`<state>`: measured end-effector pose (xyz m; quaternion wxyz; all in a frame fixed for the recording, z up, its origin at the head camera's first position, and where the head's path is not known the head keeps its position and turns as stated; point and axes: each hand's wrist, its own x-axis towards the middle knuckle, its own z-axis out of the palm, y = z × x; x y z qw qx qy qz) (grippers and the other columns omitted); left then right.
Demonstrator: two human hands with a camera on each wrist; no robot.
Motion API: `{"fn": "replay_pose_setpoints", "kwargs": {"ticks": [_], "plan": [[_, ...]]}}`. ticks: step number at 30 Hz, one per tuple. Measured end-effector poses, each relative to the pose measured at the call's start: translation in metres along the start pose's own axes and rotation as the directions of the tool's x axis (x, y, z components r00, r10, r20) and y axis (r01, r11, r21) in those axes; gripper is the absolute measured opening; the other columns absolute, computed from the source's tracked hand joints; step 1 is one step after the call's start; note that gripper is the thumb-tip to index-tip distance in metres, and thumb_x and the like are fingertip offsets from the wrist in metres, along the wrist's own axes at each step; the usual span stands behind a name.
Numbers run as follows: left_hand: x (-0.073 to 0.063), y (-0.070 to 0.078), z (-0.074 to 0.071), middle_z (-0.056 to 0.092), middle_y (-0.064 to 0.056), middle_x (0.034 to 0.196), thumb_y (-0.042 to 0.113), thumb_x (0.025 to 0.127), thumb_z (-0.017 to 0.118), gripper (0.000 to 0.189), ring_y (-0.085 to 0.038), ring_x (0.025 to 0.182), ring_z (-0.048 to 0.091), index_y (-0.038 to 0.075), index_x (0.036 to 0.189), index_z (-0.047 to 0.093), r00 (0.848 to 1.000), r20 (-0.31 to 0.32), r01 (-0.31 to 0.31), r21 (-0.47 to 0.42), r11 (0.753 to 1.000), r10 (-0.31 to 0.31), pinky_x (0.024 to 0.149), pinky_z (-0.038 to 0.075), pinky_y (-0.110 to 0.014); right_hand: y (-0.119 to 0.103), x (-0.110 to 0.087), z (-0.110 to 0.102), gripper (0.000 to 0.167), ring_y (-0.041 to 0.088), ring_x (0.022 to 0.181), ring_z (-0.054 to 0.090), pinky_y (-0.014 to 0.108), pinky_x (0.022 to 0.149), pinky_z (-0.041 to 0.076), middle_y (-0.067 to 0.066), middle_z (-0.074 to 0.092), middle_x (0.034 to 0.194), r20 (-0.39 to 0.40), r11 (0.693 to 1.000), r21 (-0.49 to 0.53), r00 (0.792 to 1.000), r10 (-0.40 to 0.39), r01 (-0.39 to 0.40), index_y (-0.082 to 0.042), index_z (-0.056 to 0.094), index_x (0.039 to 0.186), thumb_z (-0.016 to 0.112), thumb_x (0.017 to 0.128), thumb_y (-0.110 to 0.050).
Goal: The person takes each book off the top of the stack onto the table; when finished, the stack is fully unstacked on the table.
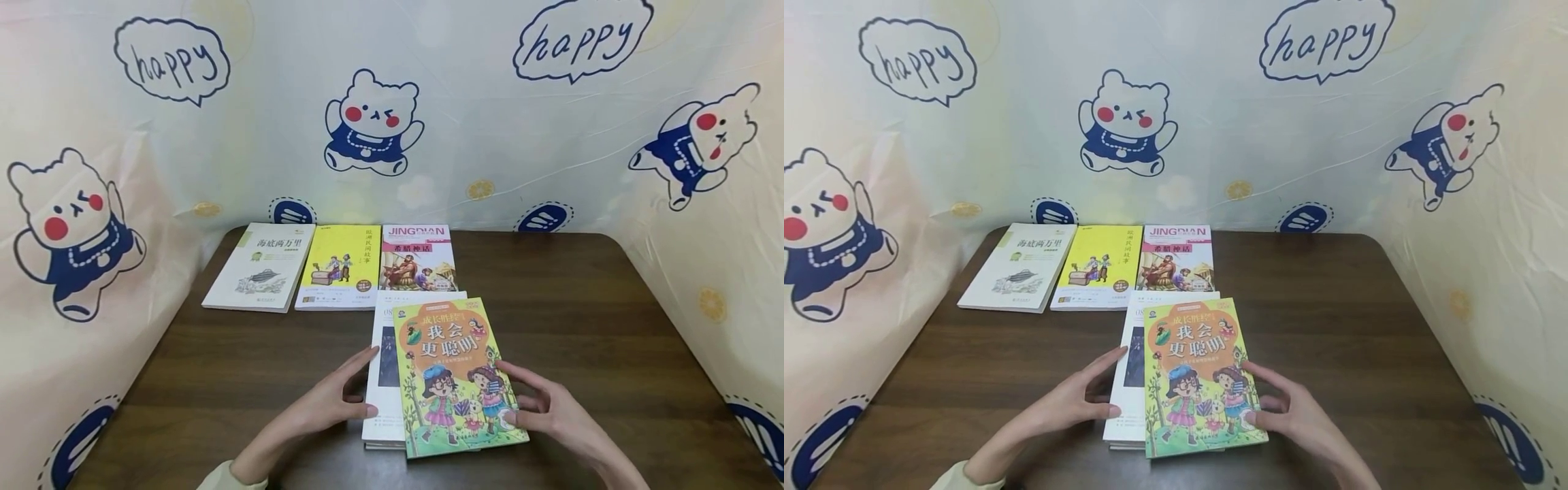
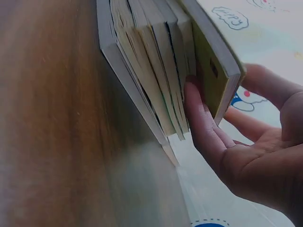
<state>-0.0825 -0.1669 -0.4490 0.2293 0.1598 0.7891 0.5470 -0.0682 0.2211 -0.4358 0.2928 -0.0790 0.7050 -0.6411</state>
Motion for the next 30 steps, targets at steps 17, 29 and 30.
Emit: {"fn": "replay_pose_setpoints", "kwargs": {"ticks": [17, 29, 30], "plan": [[-0.002, 0.001, 0.001, 0.011, -0.018, 0.159, 0.023, 0.084, 0.076, 0.088, -0.043, 0.139, 0.023, 0.018, 0.154, 0.023, 1.000, -0.005, -0.011, 0.011, 1.000, 0.011, 0.094, 0.049, -0.043, -0.010, 0.006, -0.015, 0.068, 0.035, 0.107, 0.062, 0.048, 0.082, 0.054, 0.027, 0.056, 0.129, 0.020, 0.988, 0.145, 0.998, -0.061, 0.057, -0.006, 0.022, 0.153, 0.057, 0.094, -0.003], [-0.001, -0.003, 0.001, 0.012, -0.016, 0.160, 0.024, 0.084, 0.076, 0.089, -0.041, 0.140, 0.021, 0.020, 0.155, 0.022, 1.000, -0.017, -0.014, 0.033, 0.999, 0.014, 0.094, 0.049, -0.045, -0.020, -0.012, -0.059, 0.064, 0.026, 0.088, 0.069, 0.037, 0.072, 0.057, 0.011, 0.070, 0.109, -0.144, 0.988, 0.147, 0.989, -0.020, 0.041, -0.029, 0.038, 0.149, 0.055, 0.094, -0.001], [-0.001, -0.003, 0.001, 0.012, -0.015, 0.160, 0.024, 0.084, 0.076, 0.089, -0.040, 0.141, 0.021, 0.020, 0.155, 0.022, 1.000, -0.014, -0.015, 0.037, 0.999, 0.015, 0.093, 0.049, -0.045, -0.021, -0.013, -0.063, 0.064, 0.026, 0.088, 0.069, 0.037, 0.071, 0.057, 0.010, 0.070, 0.109, -0.160, 0.987, 0.151, 0.987, -0.021, 0.046, -0.029, 0.037, 0.149, 0.055, 0.094, -0.001]]}}
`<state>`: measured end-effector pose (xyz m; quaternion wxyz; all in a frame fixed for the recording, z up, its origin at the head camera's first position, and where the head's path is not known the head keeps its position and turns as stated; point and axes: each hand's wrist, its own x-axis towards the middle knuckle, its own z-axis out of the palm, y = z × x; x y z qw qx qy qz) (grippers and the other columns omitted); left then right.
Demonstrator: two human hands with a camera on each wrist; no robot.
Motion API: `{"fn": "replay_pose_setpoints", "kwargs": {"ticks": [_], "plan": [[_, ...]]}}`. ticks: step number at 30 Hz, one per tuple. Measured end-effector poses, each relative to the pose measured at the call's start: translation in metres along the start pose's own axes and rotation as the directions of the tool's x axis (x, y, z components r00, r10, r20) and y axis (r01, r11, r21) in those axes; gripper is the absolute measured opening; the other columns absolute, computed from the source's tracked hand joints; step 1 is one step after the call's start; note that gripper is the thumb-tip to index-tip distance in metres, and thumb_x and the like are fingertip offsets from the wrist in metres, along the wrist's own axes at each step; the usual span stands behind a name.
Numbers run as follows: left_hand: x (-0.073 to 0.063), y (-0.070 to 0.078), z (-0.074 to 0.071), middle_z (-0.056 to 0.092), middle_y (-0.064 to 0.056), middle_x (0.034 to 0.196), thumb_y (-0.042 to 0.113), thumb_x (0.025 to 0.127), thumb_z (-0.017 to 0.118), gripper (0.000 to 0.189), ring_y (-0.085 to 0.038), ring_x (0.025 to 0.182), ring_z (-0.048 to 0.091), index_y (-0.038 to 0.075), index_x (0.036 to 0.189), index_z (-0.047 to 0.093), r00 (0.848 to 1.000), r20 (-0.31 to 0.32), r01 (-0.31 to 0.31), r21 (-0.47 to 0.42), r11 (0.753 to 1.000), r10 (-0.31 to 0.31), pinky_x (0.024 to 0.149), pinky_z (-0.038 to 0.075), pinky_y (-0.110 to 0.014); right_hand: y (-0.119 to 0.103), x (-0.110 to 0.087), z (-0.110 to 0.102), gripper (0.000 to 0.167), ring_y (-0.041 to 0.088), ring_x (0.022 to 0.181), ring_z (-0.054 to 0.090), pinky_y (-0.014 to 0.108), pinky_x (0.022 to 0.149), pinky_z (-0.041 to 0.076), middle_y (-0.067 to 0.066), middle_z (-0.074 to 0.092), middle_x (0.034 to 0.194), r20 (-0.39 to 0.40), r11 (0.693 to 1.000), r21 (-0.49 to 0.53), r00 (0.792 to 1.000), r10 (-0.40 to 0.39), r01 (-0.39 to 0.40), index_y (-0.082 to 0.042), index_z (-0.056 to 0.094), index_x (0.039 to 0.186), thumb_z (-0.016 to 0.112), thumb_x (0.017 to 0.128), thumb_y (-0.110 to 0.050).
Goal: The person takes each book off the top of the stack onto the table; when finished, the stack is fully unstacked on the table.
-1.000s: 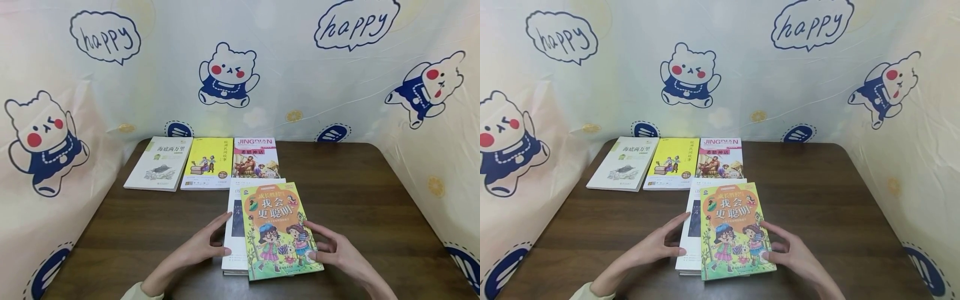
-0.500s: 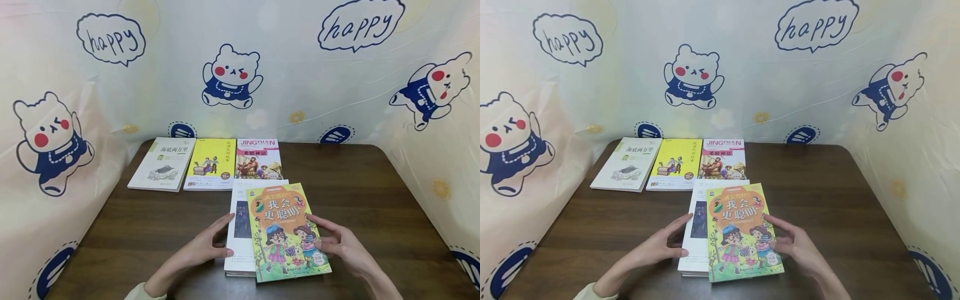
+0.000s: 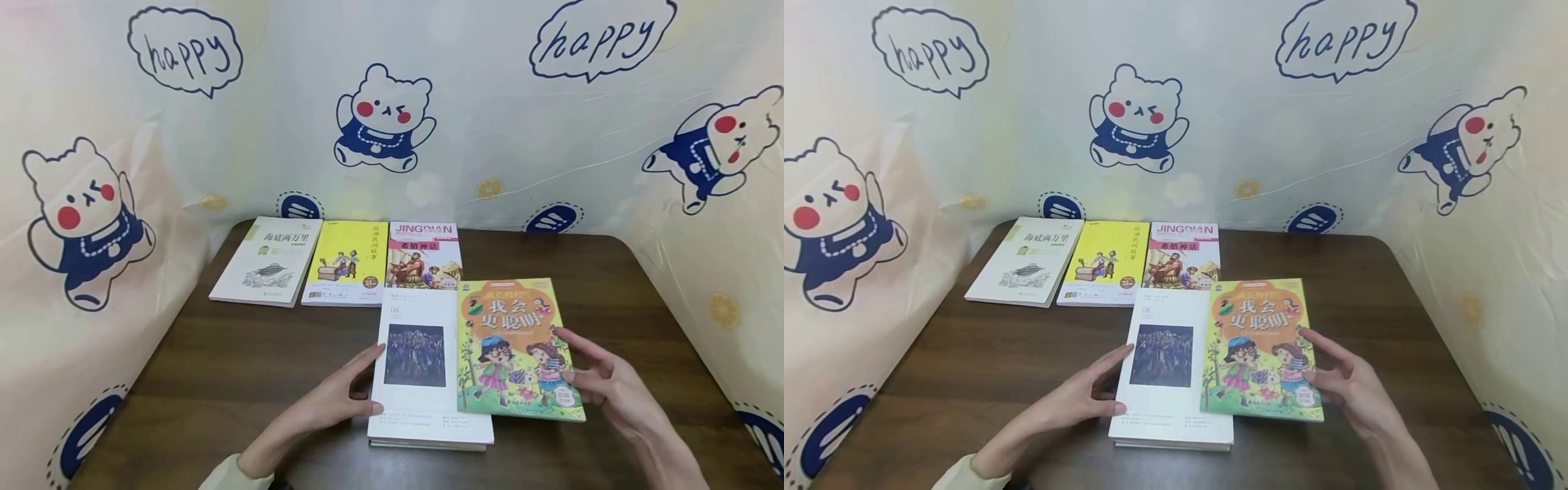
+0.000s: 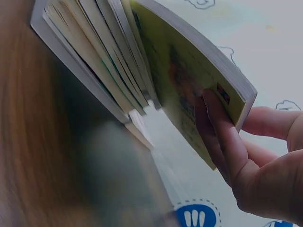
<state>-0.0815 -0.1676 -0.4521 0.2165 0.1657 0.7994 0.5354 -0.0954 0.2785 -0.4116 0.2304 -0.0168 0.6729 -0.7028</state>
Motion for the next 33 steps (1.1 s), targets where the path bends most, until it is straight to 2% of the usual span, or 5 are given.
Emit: {"fn": "replay_pose_setpoints", "kwargs": {"ticks": [7, 13, 17, 26, 33], "plan": [[-0.001, 0.001, -0.003, 0.011, -0.015, 0.160, 0.026, 0.084, 0.076, 0.090, -0.041, 0.142, 0.018, 0.022, 0.155, 0.020, 1.000, 0.010, -0.002, 0.043, 0.999, 0.001, 0.094, 0.048, -0.047, -0.008, 0.004, -0.024, 0.063, 0.026, 0.095, 0.068, 0.039, 0.075, 0.057, 0.000, 0.062, 0.118, -0.027, 0.988, 0.132, 0.996, -0.082, 0.085, -0.024, 0.037, 0.149, 0.049, 0.096, 0.007], [0.000, 0.000, -0.004, 0.012, -0.014, 0.160, 0.027, 0.083, 0.076, 0.091, -0.040, 0.141, 0.019, 0.023, 0.155, 0.021, 1.000, 0.006, -0.003, 0.074, 0.997, 0.002, 0.095, 0.048, -0.048, -0.013, 0.014, -0.041, 0.059, 0.026, 0.098, 0.067, 0.039, 0.077, 0.057, 0.000, 0.061, 0.121, 0.030, 0.942, 0.298, 0.985, -0.167, 0.151, -0.022, 0.044, 0.146, 0.039, 0.097, 0.012], [0.000, -0.002, -0.003, 0.013, -0.014, 0.160, 0.029, 0.083, 0.076, 0.091, -0.040, 0.142, 0.019, 0.022, 0.155, 0.020, 1.000, 0.001, -0.007, 0.092, 0.996, 0.007, 0.098, 0.045, -0.050, -0.021, 0.025, -0.049, 0.059, 0.023, 0.100, 0.066, 0.038, 0.082, 0.056, -0.004, 0.059, 0.122, 0.010, 0.931, 0.348, 0.993, -0.116, 0.105, -0.024, 0.043, 0.146, 0.040, 0.098, 0.010], [0.000, -0.003, -0.002, 0.012, -0.015, 0.160, 0.028, 0.084, 0.076, 0.091, -0.041, 0.142, 0.018, 0.022, 0.155, 0.020, 1.000, 0.002, -0.013, 0.068, 0.998, 0.013, 0.098, 0.045, -0.050, -0.044, 0.060, -0.067, 0.074, 0.022, 0.096, 0.068, 0.038, 0.080, 0.056, -0.006, 0.064, 0.113, -0.075, 0.945, 0.328, 0.997, 0.022, 0.004, -0.023, 0.015, 0.155, 0.048, 0.096, 0.007], [-0.002, -0.001, -0.003, 0.013, -0.015, 0.159, 0.027, 0.083, 0.076, 0.091, -0.041, 0.141, 0.020, 0.021, 0.155, 0.021, 1.000, 0.004, 0.000, 0.067, 0.998, 0.000, 0.098, 0.045, -0.049, -0.053, 0.093, -0.081, 0.079, 0.017, 0.093, 0.067, 0.036, 0.080, 0.056, -0.006, 0.054, 0.114, -0.127, 0.980, 0.171, 0.984, 0.126, -0.103, -0.020, 0.006, 0.156, 0.053, 0.096, 0.002]]}}
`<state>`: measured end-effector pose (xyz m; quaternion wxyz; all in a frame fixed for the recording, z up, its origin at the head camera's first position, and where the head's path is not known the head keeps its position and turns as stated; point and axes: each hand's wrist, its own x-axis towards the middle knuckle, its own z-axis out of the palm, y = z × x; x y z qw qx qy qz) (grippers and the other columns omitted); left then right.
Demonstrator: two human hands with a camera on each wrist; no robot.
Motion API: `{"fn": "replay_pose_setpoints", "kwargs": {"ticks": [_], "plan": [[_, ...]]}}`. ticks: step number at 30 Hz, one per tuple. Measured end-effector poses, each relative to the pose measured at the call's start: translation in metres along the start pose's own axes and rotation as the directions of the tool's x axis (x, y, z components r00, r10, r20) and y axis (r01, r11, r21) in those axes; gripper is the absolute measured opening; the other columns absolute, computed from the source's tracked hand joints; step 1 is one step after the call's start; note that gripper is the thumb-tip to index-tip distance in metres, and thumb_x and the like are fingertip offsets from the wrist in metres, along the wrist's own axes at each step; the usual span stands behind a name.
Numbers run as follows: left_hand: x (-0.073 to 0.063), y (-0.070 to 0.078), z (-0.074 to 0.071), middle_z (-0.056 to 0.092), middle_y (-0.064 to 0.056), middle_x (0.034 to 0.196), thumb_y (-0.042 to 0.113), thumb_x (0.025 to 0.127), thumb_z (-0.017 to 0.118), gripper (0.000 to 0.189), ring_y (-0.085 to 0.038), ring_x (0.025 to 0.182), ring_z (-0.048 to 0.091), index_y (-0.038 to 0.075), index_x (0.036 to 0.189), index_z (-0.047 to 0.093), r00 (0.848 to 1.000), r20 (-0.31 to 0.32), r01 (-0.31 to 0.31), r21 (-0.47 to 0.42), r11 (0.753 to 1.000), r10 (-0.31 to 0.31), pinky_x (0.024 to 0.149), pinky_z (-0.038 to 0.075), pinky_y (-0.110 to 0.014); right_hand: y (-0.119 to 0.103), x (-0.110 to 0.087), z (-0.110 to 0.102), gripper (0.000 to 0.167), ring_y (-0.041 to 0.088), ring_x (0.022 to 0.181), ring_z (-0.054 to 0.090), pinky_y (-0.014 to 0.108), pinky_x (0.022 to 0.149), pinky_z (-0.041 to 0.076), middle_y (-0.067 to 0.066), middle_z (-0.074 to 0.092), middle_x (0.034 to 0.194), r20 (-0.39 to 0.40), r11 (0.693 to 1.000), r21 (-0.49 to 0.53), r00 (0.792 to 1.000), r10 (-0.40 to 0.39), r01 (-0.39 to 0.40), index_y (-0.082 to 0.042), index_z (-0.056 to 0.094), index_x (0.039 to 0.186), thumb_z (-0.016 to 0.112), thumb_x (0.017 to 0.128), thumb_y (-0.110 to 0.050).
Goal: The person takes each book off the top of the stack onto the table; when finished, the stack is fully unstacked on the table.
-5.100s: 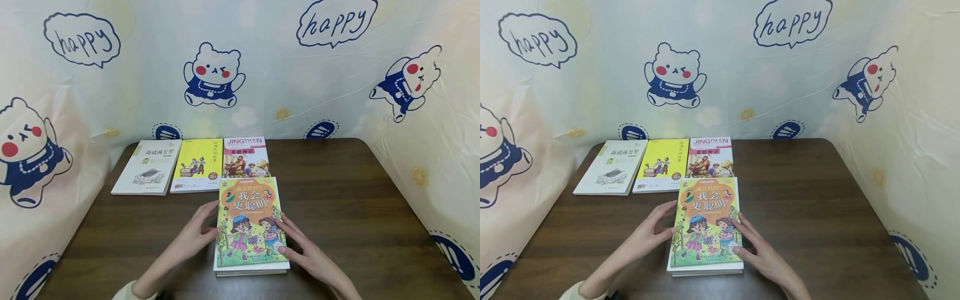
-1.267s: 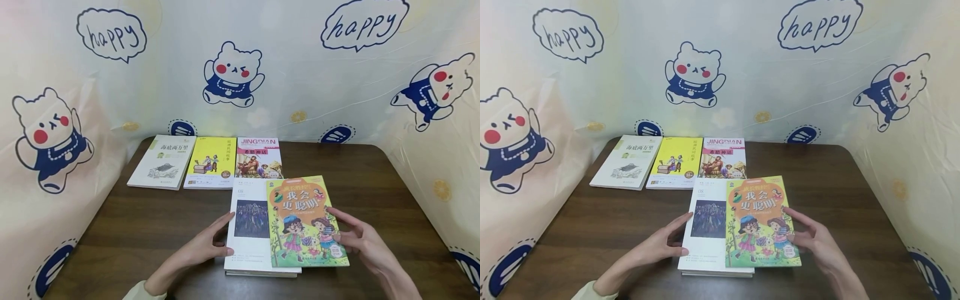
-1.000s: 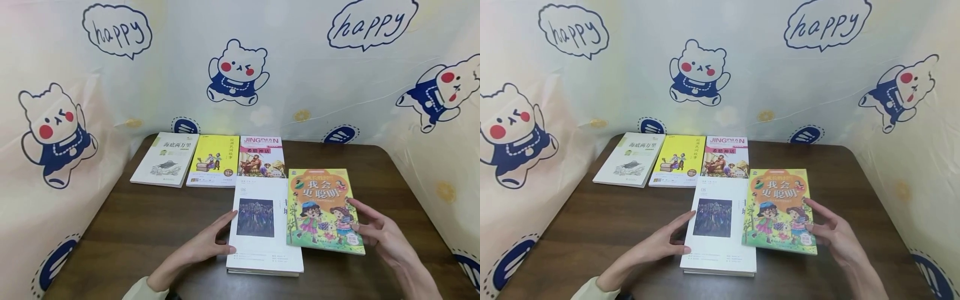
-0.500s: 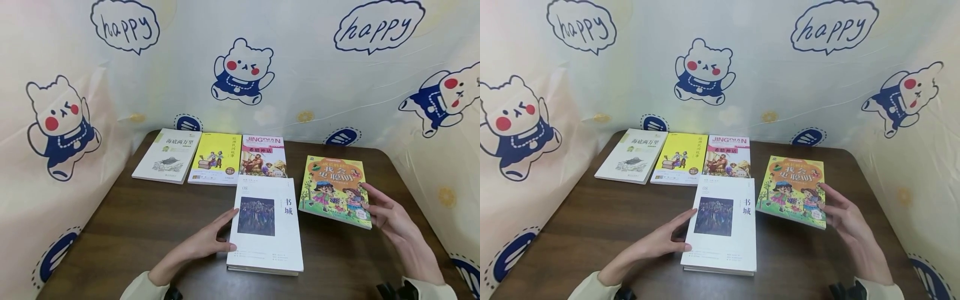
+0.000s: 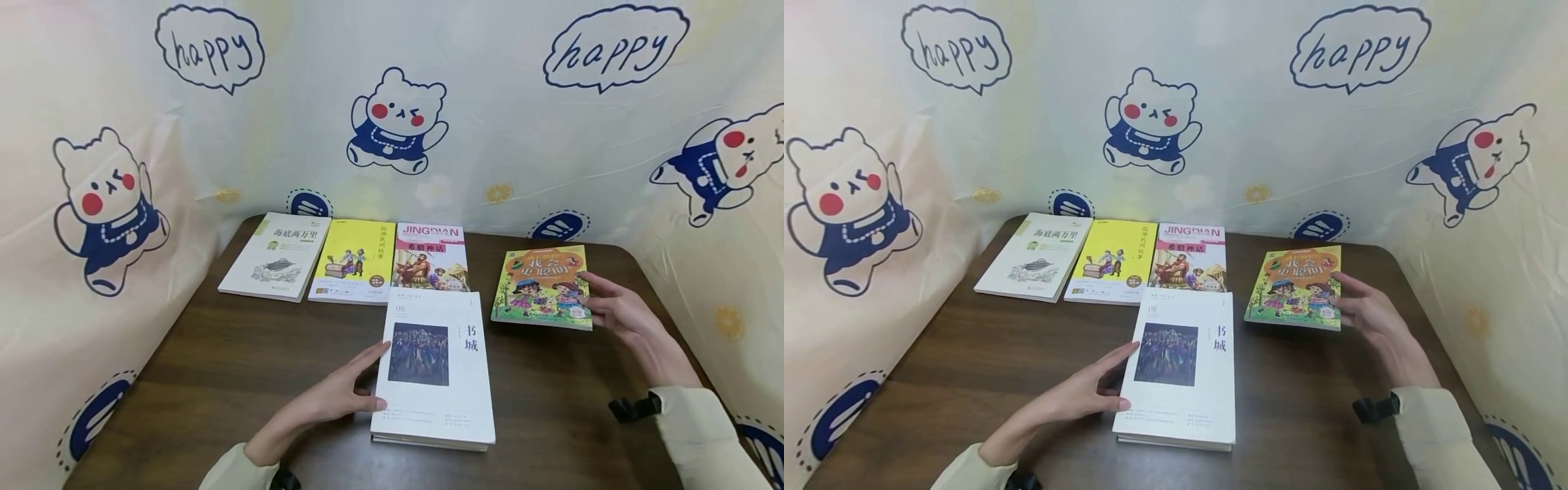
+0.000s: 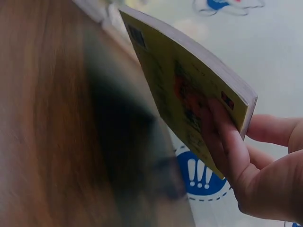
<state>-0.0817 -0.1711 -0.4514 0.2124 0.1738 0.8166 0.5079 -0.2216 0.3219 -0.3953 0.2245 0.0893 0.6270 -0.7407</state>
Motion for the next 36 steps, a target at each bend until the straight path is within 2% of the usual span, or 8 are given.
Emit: {"fn": "replay_pose_setpoints", "kwargs": {"ticks": [3, 5, 8, 11, 15, 20, 25, 36], "plan": [[-0.002, -0.001, -0.001, 0.013, -0.016, 0.159, 0.027, 0.083, 0.076, 0.091, -0.041, 0.141, 0.019, 0.020, 0.155, 0.021, 1.000, 0.003, 0.002, 0.001, 1.000, -0.002, 0.098, 0.045, -0.049, -0.002, 0.018, 0.002, 0.076, 0.016, 0.092, 0.068, 0.037, 0.081, 0.056, -0.001, 0.055, 0.114, -0.053, 0.990, -0.141, 0.998, 0.021, -0.028, -0.019, 0.009, 0.156, 0.053, 0.097, -0.001], [-0.002, -0.001, -0.002, 0.013, -0.016, 0.159, 0.026, 0.083, 0.077, 0.091, -0.041, 0.141, 0.019, 0.019, 0.155, 0.021, 1.000, 0.001, 0.001, -0.004, 1.000, -0.001, 0.097, 0.046, -0.048, -0.003, 0.031, 0.004, 0.072, 0.016, 0.091, 0.068, 0.038, 0.083, 0.055, 0.010, 0.054, 0.123, -0.084, 0.971, -0.235, 0.996, 0.025, -0.044, -0.019, 0.011, 0.156, 0.051, 0.098, -0.002], [-0.002, -0.002, -0.003, 0.013, -0.015, 0.159, 0.025, 0.083, 0.077, 0.091, -0.041, 0.141, 0.020, 0.019, 0.155, 0.021, 1.000, 0.001, 0.000, -0.006, 1.000, 0.000, 0.094, 0.049, -0.045, -0.006, 0.050, 0.007, 0.070, 0.015, 0.090, 0.067, 0.039, 0.085, 0.054, 0.023, 0.036, 0.143, -0.113, 0.938, -0.340, 0.993, 0.032, -0.069, -0.019, 0.013, 0.155, 0.049, 0.098, -0.003], [-0.001, -0.003, -0.001, 0.014, -0.015, 0.159, 0.026, 0.083, 0.076, 0.091, -0.040, 0.141, 0.021, 0.021, 0.155, 0.021, 1.000, 0.009, -0.004, -0.006, 1.000, 0.004, 0.093, 0.050, -0.043, -0.009, 0.063, 0.009, 0.069, 0.015, 0.093, 0.064, 0.040, 0.088, 0.053, 0.024, 0.022, 0.153, -0.121, 0.908, -0.411, 0.992, 0.041, -0.087, -0.019, 0.013, 0.155, 0.048, 0.098, -0.002], [-0.002, -0.004, 0.001, 0.014, -0.015, 0.159, 0.025, 0.083, 0.077, 0.090, -0.040, 0.140, 0.021, 0.022, 0.155, 0.022, 1.000, 0.013, 0.002, -0.021, 1.000, -0.002, 0.093, 0.050, -0.044, -0.013, 0.077, 0.015, 0.071, 0.021, 0.099, 0.061, 0.043, 0.091, 0.051, 0.025, 0.021, 0.155, -0.115, 0.854, -0.510, 0.992, 0.046, -0.099, -0.016, 0.014, 0.155, 0.049, 0.096, 0.001], [-0.002, -0.004, 0.001, 0.014, -0.014, 0.159, 0.025, 0.083, 0.077, 0.090, -0.039, 0.140, 0.022, 0.022, 0.155, 0.022, 1.000, 0.009, 0.010, -0.026, 1.000, -0.010, 0.094, 0.049, -0.045, -0.016, 0.094, 0.024, 0.072, 0.028, 0.104, 0.057, 0.046, 0.090, 0.051, 0.025, 0.021, 0.154, -0.098, 0.788, -0.608, 0.994, 0.047, -0.097, -0.013, 0.017, 0.155, 0.048, 0.093, 0.004], [0.001, -0.003, 0.000, 0.014, -0.013, 0.160, 0.026, 0.083, 0.076, 0.090, -0.038, 0.141, 0.022, 0.022, 0.155, 0.022, 1.000, -0.002, 0.001, -0.008, 1.000, -0.001, 0.096, 0.047, -0.048, -0.012, 0.110, 0.028, 0.070, 0.032, 0.105, 0.054, 0.042, 0.082, 0.053, 0.029, 0.024, 0.151, -0.093, 0.730, -0.678, 0.995, 0.035, -0.089, -0.009, 0.019, 0.154, 0.048, 0.092, 0.005], [0.002, -0.004, 0.001, 0.013, -0.013, 0.160, 0.024, 0.083, 0.076, 0.090, -0.038, 0.141, 0.023, 0.020, 0.155, 0.021, 1.000, 0.008, -0.003, -0.014, 1.000, 0.003, 0.092, 0.050, -0.041, 0.002, 0.123, 0.025, 0.067, 0.036, 0.107, 0.052, 0.041, 0.076, 0.055, 0.033, 0.025, 0.147, -0.120, 0.636, -0.762, 0.992, 0.045, -0.121, -0.007, 0.024, 0.152, 0.053, 0.093, 0.001]]}}
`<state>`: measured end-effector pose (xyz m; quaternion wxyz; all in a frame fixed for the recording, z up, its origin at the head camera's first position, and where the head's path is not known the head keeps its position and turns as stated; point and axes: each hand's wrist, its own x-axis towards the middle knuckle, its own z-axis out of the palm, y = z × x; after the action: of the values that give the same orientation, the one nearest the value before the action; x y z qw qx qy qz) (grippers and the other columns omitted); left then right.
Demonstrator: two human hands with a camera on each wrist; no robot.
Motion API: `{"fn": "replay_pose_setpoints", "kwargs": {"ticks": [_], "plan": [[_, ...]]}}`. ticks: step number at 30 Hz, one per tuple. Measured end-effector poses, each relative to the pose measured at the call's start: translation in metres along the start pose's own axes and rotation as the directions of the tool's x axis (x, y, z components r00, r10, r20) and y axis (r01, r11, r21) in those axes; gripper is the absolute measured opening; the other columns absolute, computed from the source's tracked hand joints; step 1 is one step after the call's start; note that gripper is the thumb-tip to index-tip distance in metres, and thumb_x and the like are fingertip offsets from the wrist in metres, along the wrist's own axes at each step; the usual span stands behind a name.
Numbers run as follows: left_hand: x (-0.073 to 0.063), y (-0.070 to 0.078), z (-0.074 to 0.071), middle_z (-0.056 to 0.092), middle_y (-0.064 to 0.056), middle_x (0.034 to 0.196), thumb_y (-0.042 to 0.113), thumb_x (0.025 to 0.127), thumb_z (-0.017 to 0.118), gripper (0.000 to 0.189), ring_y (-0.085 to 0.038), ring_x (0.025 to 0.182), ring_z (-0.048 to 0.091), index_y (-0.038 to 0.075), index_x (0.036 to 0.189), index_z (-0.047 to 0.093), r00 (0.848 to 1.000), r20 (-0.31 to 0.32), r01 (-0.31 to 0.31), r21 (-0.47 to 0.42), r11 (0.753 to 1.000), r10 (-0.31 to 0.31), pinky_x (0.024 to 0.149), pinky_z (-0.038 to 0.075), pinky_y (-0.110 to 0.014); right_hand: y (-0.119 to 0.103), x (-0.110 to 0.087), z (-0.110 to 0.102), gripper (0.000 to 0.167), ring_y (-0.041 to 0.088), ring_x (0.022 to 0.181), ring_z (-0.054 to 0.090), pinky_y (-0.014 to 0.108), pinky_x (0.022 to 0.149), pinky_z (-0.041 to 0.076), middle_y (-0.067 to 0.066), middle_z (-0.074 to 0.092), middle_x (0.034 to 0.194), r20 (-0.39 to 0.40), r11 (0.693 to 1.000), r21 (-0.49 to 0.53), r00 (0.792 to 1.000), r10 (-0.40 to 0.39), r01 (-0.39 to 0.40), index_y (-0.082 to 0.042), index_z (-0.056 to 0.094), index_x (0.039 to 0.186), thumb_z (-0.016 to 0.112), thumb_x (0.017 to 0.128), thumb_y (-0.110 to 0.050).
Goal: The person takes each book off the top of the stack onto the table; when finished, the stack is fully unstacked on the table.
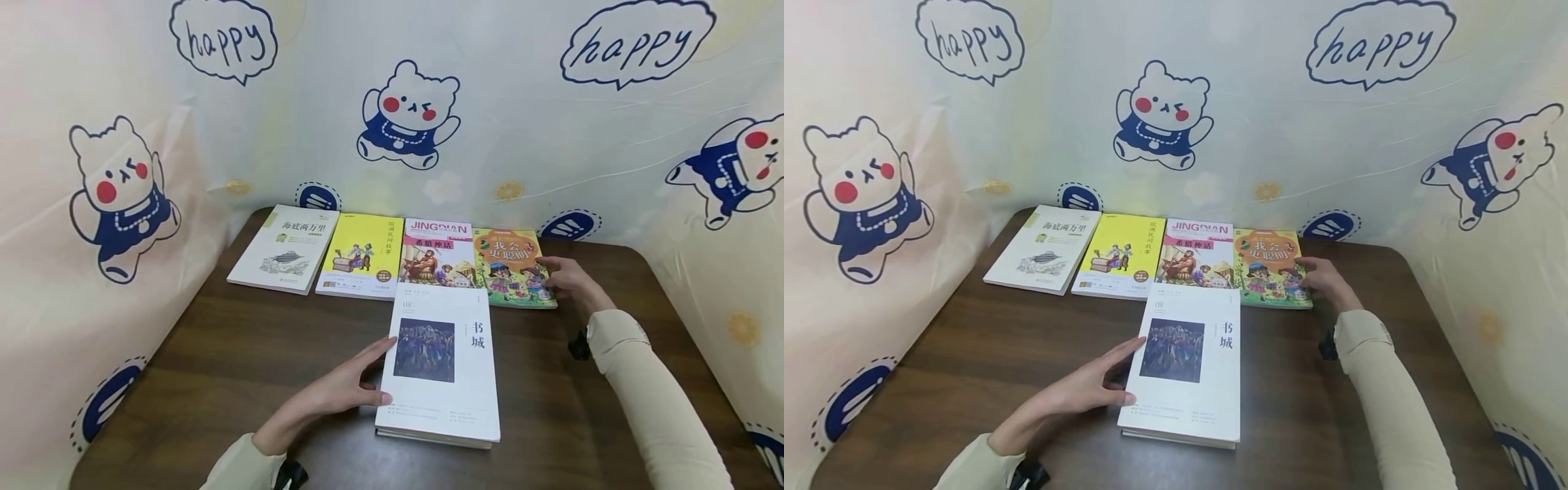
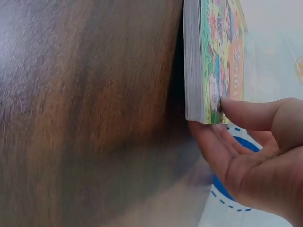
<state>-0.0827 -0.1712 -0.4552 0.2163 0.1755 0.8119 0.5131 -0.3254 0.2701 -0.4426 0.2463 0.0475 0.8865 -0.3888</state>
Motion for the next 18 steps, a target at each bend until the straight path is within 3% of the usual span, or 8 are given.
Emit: {"fn": "replay_pose_setpoints", "kwargs": {"ticks": [4, 6, 11, 18], "plan": [[0.000, 0.001, 0.000, 0.013, -0.013, 0.160, 0.024, 0.083, 0.076, 0.090, -0.038, 0.141, 0.022, 0.021, 0.155, 0.021, 1.000, 0.003, 0.006, 0.005, 1.000, -0.006, 0.093, 0.050, -0.041, 0.001, -0.001, 0.001, 0.065, 0.039, 0.109, 0.049, 0.046, 0.081, 0.054, 0.036, 0.029, 0.143, -0.019, 0.997, -0.067, 0.999, -0.028, 0.027, -0.001, 0.025, 0.151, 0.054, 0.093, -0.001], [0.000, 0.001, 0.000, 0.012, -0.012, 0.160, 0.024, 0.083, 0.076, 0.090, -0.038, 0.141, 0.022, 0.021, 0.155, 0.021, 1.000, 0.001, 0.010, 0.001, 1.000, -0.010, 0.093, 0.050, -0.042, 0.001, -0.004, 0.003, 0.064, 0.043, 0.111, 0.048, 0.051, 0.086, 0.051, 0.037, 0.034, 0.139, -0.052, 0.986, -0.149, 0.995, -0.084, 0.076, 0.005, 0.027, 0.148, 0.056, 0.092, -0.002], [0.000, 0.001, 0.000, 0.013, -0.013, 0.160, 0.025, 0.083, 0.077, 0.090, -0.039, 0.141, 0.022, 0.022, 0.155, 0.022, 1.000, -0.005, 0.008, -0.002, 1.000, -0.008, 0.094, 0.049, -0.044, 0.002, -0.016, 0.012, 0.063, 0.051, 0.119, 0.041, 0.062, 0.095, 0.039, 0.039, 0.040, 0.132, -0.180, 0.918, -0.363, 0.955, -0.237, 0.159, 0.015, 0.034, 0.140, 0.063, 0.087, -0.006], [-0.001, 0.001, 0.000, 0.013, -0.014, 0.160, 0.025, 0.083, 0.077, 0.091, -0.040, 0.141, 0.020, 0.023, 0.155, 0.021, 1.000, -0.004, 0.006, -0.004, 1.000, -0.006, 0.094, 0.049, -0.043, -0.003, -0.045, 0.019, 0.066, 0.053, 0.124, 0.035, 0.067, 0.097, 0.034, 0.039, 0.036, 0.137, -0.276, 0.908, -0.372, 0.912, -0.304, 0.190, 0.012, 0.030, 0.143, 0.062, 0.090, -0.011]]}}
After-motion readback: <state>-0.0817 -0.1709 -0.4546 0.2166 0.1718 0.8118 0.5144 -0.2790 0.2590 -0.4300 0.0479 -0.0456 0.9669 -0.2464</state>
